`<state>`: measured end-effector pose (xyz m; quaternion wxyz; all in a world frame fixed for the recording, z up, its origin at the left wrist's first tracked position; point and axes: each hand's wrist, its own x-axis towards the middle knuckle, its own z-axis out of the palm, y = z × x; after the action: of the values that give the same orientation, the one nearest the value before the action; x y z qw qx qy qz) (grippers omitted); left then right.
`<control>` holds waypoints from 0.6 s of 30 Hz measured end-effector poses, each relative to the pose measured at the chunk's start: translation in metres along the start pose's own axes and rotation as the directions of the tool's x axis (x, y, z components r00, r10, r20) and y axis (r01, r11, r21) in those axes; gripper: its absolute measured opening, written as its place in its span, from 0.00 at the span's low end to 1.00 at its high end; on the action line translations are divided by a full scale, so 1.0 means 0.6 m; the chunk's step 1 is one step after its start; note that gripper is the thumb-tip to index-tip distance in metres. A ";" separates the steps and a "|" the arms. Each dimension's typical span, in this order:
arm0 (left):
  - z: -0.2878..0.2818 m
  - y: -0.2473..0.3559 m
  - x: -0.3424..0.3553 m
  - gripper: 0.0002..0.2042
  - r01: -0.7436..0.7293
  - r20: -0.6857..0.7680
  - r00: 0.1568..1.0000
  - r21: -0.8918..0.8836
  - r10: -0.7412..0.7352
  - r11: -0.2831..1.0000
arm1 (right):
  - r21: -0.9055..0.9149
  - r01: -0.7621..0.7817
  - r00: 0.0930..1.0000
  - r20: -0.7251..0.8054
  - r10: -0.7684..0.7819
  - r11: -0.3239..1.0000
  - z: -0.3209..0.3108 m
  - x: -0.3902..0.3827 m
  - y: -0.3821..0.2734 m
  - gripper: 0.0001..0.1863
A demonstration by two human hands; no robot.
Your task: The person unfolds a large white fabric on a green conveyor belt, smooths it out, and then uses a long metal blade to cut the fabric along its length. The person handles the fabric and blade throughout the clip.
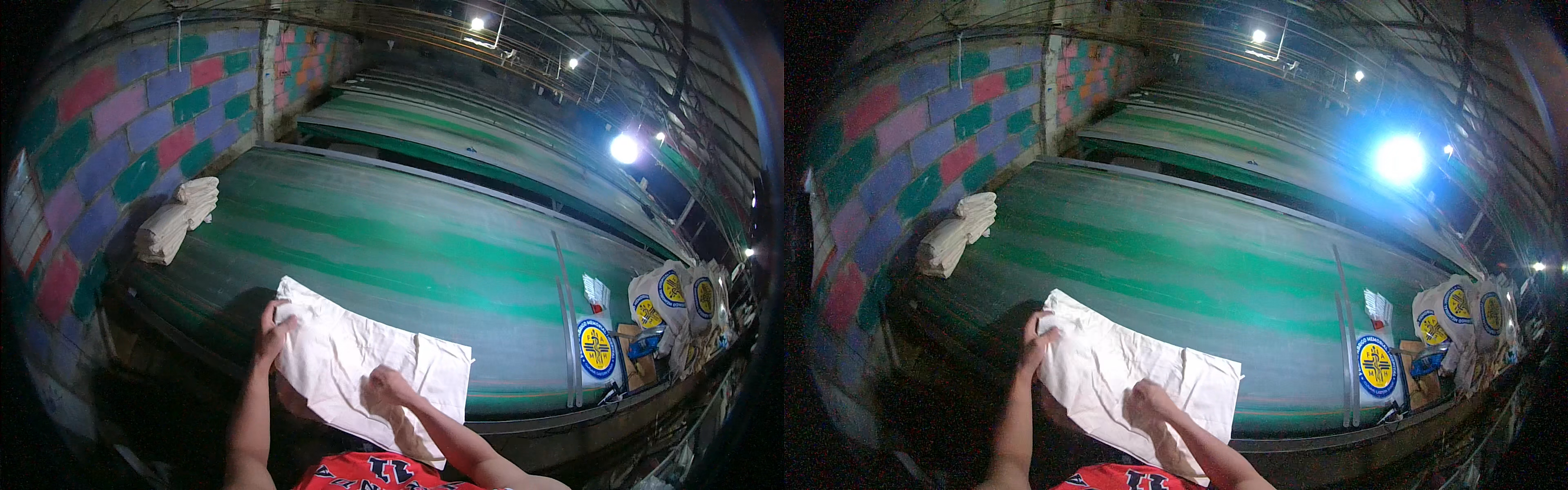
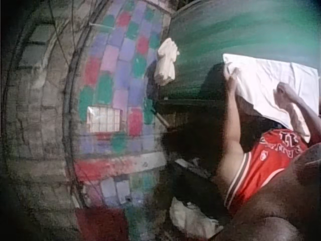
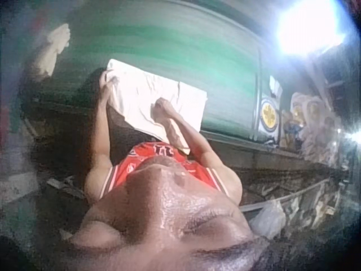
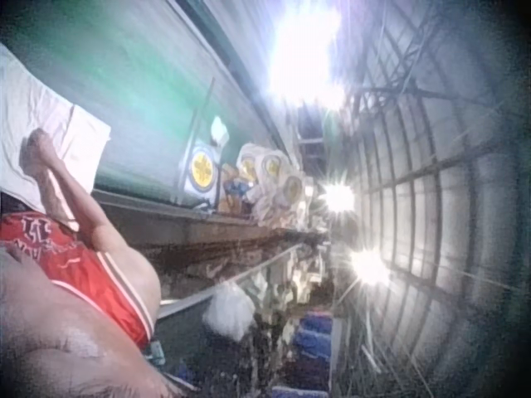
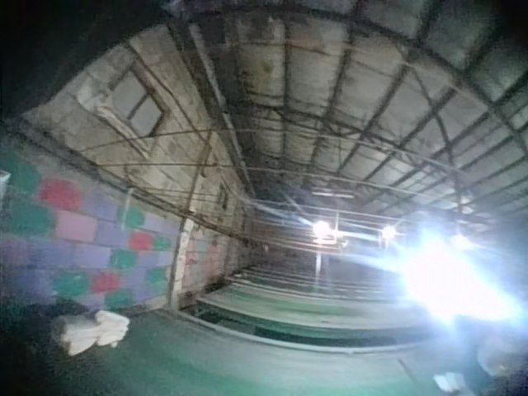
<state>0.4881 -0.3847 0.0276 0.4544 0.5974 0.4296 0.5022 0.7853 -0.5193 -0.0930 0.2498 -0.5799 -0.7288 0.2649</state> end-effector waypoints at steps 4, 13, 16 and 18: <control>0.033 0.065 0.015 0.19 0.052 -0.055 0.996 -0.279 -0.070 0.959 | 0.487 0.000 0.996 -0.081 0.045 0.873 -0.073 0.019 -0.036 0.30; 0.175 0.094 -0.011 0.35 -0.100 0.229 0.941 -0.517 0.250 0.850 | 0.555 0.063 0.952 -0.283 0.117 0.830 -0.065 0.039 -0.079 0.14; 0.162 0.103 -0.016 0.46 -0.070 0.348 0.905 -0.447 0.245 0.892 | 0.556 0.051 0.874 -0.427 0.233 0.830 -0.099 0.035 -0.050 0.07; 0.163 0.103 -0.034 0.49 -0.261 0.412 0.850 -0.210 0.327 0.942 | 0.581 -0.018 0.809 -0.470 0.353 0.814 -0.127 0.021 -0.047 0.03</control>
<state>0.5859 -0.4287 0.0752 0.4997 0.7193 0.1808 0.4475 0.8137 -0.5048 -0.0170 0.5786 -0.6058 -0.4524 0.3059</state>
